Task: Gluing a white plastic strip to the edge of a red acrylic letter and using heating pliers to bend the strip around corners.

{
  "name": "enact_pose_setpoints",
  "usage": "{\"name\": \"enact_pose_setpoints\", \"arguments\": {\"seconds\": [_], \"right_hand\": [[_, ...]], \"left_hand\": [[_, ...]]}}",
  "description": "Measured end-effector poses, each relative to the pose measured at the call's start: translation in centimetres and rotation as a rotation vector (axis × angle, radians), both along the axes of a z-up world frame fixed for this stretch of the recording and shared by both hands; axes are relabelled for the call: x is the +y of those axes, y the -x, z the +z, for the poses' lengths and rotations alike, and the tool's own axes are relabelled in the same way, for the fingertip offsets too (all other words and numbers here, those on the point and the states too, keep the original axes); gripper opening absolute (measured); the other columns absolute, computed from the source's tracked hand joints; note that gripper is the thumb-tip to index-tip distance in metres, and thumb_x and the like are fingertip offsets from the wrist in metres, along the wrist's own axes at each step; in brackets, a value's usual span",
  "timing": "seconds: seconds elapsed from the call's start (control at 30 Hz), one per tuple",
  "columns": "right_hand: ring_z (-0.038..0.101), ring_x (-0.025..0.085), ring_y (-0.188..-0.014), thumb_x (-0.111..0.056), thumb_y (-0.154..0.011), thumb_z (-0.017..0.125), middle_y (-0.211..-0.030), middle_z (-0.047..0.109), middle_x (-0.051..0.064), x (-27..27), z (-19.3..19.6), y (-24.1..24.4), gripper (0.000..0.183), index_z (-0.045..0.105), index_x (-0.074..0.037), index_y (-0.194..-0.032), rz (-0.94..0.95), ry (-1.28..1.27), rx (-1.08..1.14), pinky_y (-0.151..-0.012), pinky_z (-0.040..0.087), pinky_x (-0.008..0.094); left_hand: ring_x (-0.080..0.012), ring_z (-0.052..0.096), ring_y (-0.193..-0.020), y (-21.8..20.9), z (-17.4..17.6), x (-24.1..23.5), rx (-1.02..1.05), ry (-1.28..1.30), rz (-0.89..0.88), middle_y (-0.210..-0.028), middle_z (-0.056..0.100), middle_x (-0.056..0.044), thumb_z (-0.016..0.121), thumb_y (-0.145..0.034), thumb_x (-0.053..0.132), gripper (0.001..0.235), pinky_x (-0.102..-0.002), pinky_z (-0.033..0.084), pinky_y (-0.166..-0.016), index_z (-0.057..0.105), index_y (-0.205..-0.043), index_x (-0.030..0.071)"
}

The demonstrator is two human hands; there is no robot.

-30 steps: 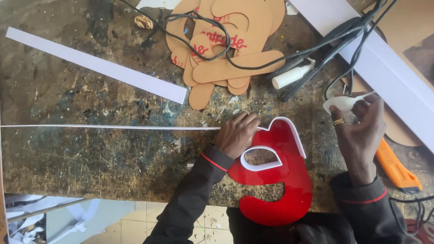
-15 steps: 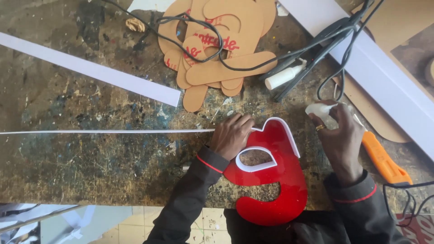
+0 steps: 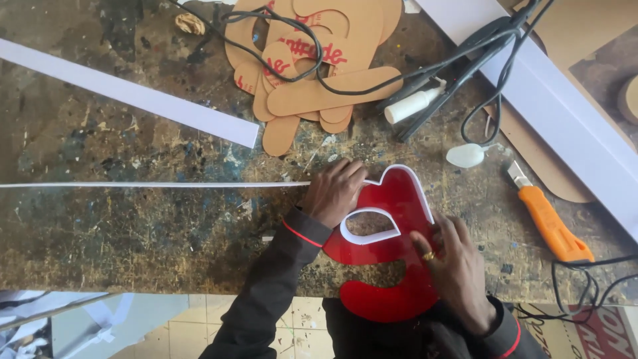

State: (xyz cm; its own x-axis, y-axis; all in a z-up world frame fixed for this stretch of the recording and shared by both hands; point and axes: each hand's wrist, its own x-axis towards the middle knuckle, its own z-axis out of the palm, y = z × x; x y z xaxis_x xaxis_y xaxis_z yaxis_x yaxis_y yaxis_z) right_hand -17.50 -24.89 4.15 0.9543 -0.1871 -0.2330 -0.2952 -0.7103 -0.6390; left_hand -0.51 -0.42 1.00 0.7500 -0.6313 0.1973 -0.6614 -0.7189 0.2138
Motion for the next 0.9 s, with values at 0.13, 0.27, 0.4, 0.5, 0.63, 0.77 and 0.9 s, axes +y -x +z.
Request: {"name": "enact_pose_setpoints", "arguments": {"seconds": [0.13,0.27,0.4,0.5,0.63,0.77,0.9], "right_hand": [[0.073,0.032,-0.092,-0.032,-0.107,0.065,-0.126,0.071,0.013,-0.2,-0.2,-2.4,0.058,0.062,-0.011,-0.160,0.056,0.058,-0.185,-0.063,0.060,0.050],[0.077,0.032,-0.091,0.002,-0.102,0.074,-0.119,0.081,0.017,-2.3,0.6,-4.5,0.049,0.070,0.004,-0.151,0.216,0.112,-0.408,-0.066,0.067,0.047],[0.081,0.038,-0.107,0.010,-0.085,0.068,-0.138,0.080,0.023,-4.1,1.4,-5.0,0.068,0.070,0.003,-0.153,0.251,0.057,-0.310,-0.081,0.072,0.050],[0.075,0.033,-0.098,0.002,-0.096,0.071,-0.120,0.079,0.014,-3.8,3.1,-5.7,0.059,0.069,-0.001,-0.154,0.254,0.059,-0.240,-0.074,0.063,0.050],[0.067,0.040,-0.137,-0.044,-0.097,0.073,-0.151,0.072,0.019,-2.7,4.3,-8.8,0.067,0.067,-0.003,-0.150,0.190,0.029,0.031,-0.108,0.056,0.057],[0.070,0.044,-0.119,-0.072,-0.094,0.068,-0.126,0.072,0.014,-0.8,3.9,-12.1,0.071,0.069,-0.014,-0.136,0.124,0.184,0.253,-0.092,0.058,0.064],[0.067,0.037,-0.127,-0.066,-0.103,0.052,-0.129,0.070,0.008,-0.7,3.8,-14.2,0.059,0.070,-0.025,-0.142,0.180,0.225,0.332,-0.092,0.057,0.061]], "left_hand": [[-0.0206,0.070,-0.092,-0.1,0.0,-0.1,-0.028,-0.005,-0.003,-0.116,0.076,-0.004,0.076,-0.105,0.005,0.007,-0.036,0.059,-0.056,0.073,-0.108,0.010],[-0.0244,0.075,-0.100,1.2,-0.3,-1.2,0.006,-0.003,0.106,-0.131,0.078,-0.006,0.077,-0.106,0.012,0.008,-0.042,0.060,-0.058,0.074,-0.113,0.010],[-0.0242,0.075,-0.108,1.5,-0.5,-2.3,0.020,0.023,0.117,-0.130,0.078,-0.008,0.079,-0.105,0.010,0.008,-0.037,0.063,-0.061,0.075,-0.112,0.008],[-0.0192,0.072,-0.101,1.7,-0.7,-2.4,0.013,0.008,0.130,-0.124,0.079,-0.006,0.077,-0.106,0.008,0.006,-0.032,0.059,-0.058,0.073,-0.108,0.011],[-0.0235,0.074,-0.103,1.3,-0.1,-2.4,-0.026,0.024,0.069,-0.124,0.080,-0.012,0.077,-0.102,0.001,0.011,-0.033,0.062,-0.066,0.076,-0.110,0.008],[-0.0265,0.072,-0.108,1.1,0.0,-2.2,-0.032,0.001,0.035,-0.122,0.078,-0.011,0.087,-0.099,0.009,0.018,-0.041,0.065,-0.086,0.079,-0.115,0.007],[-0.0274,0.072,-0.115,0.4,1.7,-2.1,-0.011,0.039,0.046,-0.123,0.078,-0.012,0.089,-0.100,0.005,0.016,-0.039,0.064,-0.085,0.079,-0.113,0.007]]}}
